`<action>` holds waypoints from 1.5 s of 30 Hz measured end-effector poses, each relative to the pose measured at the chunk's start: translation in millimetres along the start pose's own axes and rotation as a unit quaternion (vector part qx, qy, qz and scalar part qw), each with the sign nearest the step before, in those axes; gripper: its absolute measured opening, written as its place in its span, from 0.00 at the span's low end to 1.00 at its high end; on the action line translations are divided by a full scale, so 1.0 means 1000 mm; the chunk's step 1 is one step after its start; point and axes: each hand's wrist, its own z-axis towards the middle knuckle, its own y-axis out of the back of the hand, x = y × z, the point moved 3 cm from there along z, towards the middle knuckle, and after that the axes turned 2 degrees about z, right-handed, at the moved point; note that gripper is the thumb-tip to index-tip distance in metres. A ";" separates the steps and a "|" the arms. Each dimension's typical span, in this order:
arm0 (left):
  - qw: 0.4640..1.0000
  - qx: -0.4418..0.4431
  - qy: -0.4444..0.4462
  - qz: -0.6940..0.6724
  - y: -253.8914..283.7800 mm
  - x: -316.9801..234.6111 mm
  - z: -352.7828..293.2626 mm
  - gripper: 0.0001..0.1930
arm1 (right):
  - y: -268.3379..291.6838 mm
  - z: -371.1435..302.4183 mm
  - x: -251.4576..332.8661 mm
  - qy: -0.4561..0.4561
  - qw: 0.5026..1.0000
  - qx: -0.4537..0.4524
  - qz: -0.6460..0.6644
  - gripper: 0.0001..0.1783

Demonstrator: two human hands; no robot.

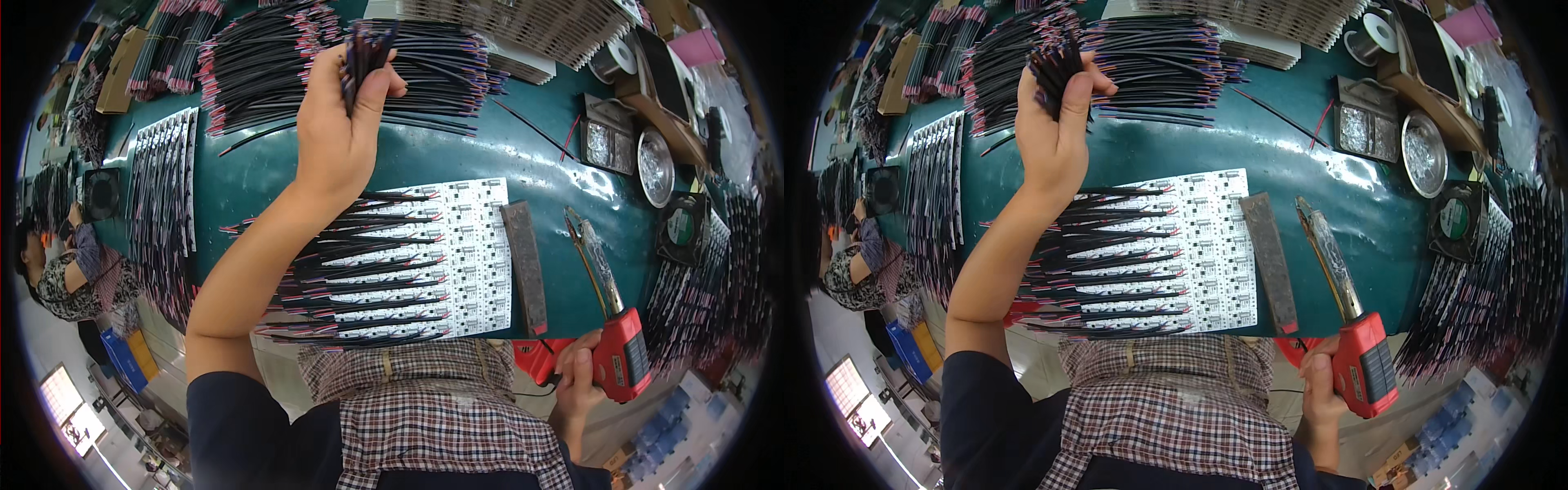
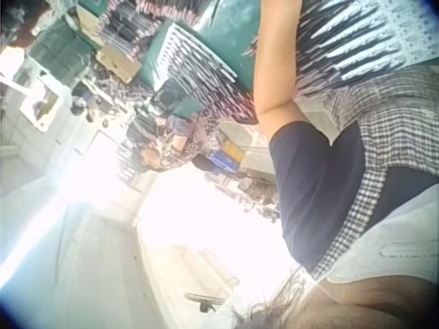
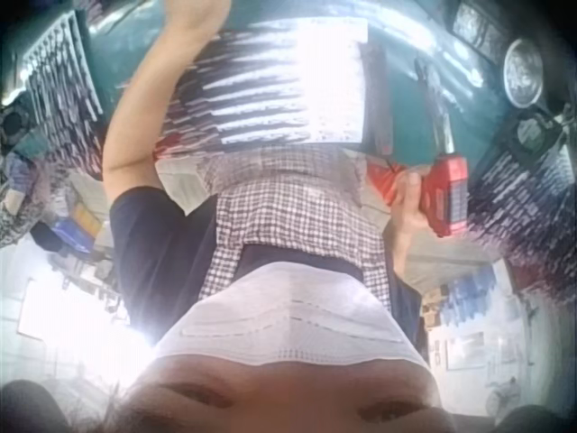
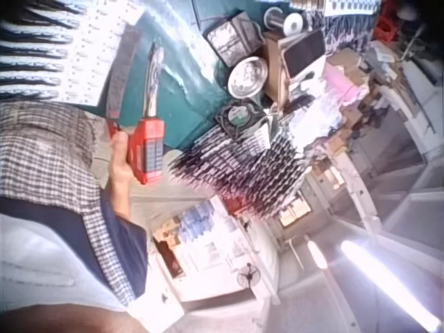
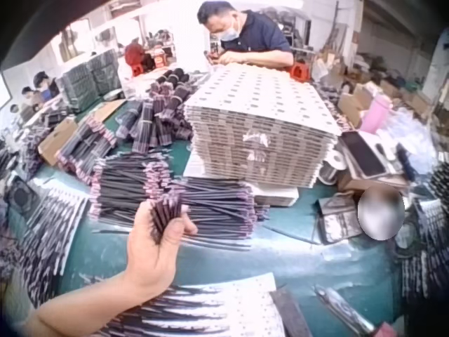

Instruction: The person solders wire bundles to LED panel strips using a soldering iron.

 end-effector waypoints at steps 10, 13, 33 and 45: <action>0.979 -0.015 0.097 -0.178 -0.010 0.013 -0.010 0.11 | -0.010 0.004 0.019 -0.008 1.000 -0.008 -0.011 0.08; 0.980 0.004 0.117 -0.159 -0.011 0.012 -0.010 0.12 | -0.011 0.003 0.019 -0.012 1.000 -0.016 -0.014 0.09; 0.946 0.240 0.016 0.220 -0.030 -0.036 -0.050 0.10 | -0.043 0.012 0.012 -0.231 0.969 0.024 -0.081 0.16; 0.940 0.223 0.081 0.245 -0.029 -0.028 -0.065 0.10 | -0.051 0.018 -0.003 -0.179 0.952 0.144 -0.203 0.11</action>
